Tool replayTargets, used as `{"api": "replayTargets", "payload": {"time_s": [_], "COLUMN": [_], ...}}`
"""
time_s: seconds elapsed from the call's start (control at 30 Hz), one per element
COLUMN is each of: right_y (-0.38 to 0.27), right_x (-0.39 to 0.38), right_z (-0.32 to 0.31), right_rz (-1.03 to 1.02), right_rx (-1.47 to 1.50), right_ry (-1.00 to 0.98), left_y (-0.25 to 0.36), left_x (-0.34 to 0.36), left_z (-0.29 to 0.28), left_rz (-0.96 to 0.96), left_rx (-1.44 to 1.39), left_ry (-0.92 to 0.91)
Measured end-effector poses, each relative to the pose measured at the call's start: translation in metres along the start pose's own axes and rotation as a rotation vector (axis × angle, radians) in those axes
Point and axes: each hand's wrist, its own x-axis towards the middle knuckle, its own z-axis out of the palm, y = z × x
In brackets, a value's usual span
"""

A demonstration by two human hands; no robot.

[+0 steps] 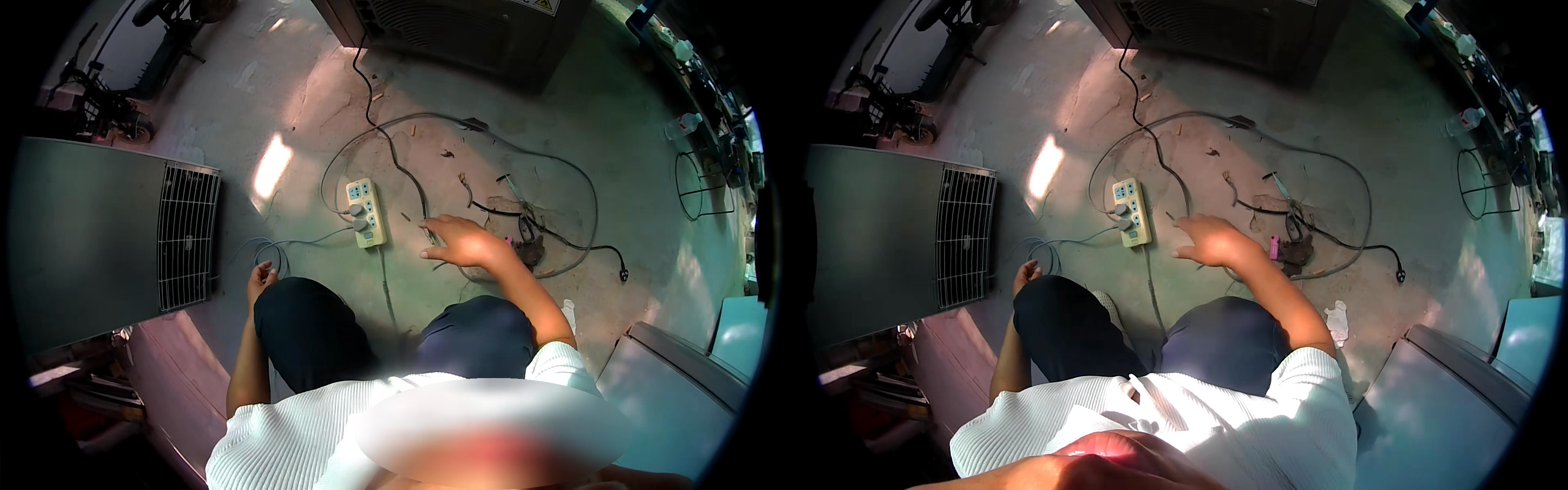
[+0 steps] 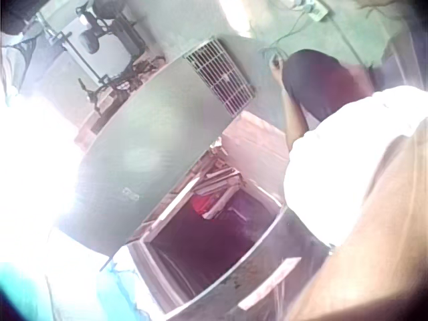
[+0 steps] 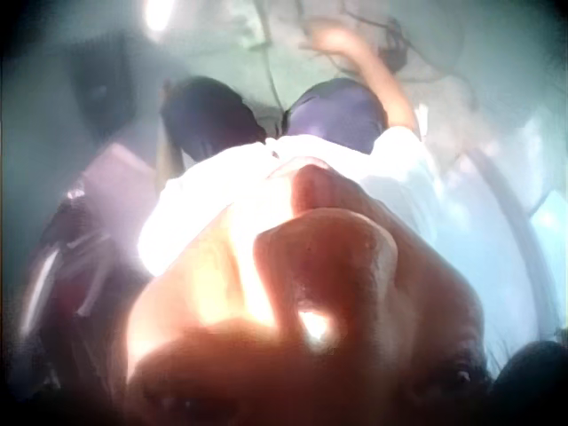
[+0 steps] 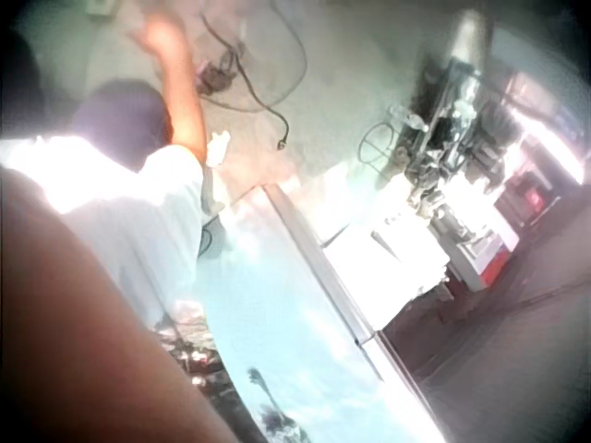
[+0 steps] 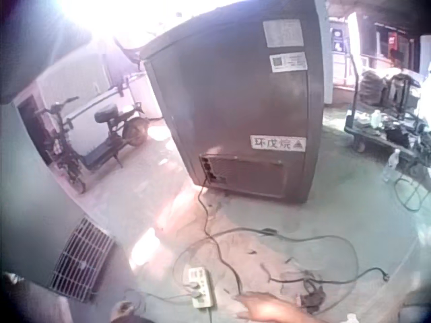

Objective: The person strips and connects electrical wires using a lighter to heat-shrink or melt insulation, then organizes the wires near an appliance unit.

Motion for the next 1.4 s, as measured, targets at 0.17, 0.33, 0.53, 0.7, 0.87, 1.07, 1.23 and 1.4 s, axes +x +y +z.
{"api": "replayTargets", "payload": {"time_s": [0.17, 0.33, 0.53, 0.7, 0.87, 1.07, 1.23, 1.4], "right_y": [0.014, 0.037, 0.025, -0.032, -0.074, -0.101, -0.150, -0.170], "right_x": [-0.009, -0.013, 0.010, 0.076, 0.175, 0.299, 0.345, 0.372], "right_z": [0.009, 0.010, -0.014, -0.061, -0.119, -0.269, -0.367, -0.379], "right_rz": [-0.133, -0.100, 0.092, 0.194, 0.070, -0.010, 0.114, 0.486], "right_rx": [0.255, 0.225, -0.037, -0.365, -0.741, -1.344, -1.705, -1.893], "right_ry": [0.169, 0.058, 0.014, -0.122, 0.161, 0.754, 1.237, 0.973], "left_y": [0.049, 0.119, 0.106, 0.031, -0.070, -0.105, -0.124, -0.138], "left_x": [-0.032, -0.037, 0.004, 0.065, 0.133, 0.162, 0.180, 0.189], "left_z": [0.009, 0.003, -0.014, -0.010, 0.006, 0.028, 0.032, 0.028], "left_rz": [-0.289, -0.629, -0.529, -0.159, 0.716, 0.649, 0.629, 0.587], "left_rx": [-0.185, -0.547, -0.269, 0.031, 0.621, 0.475, 0.370, 0.251], "left_ry": [-0.233, -0.558, -0.605, -0.392, -0.449, -1.226, -1.424, -1.565]}}
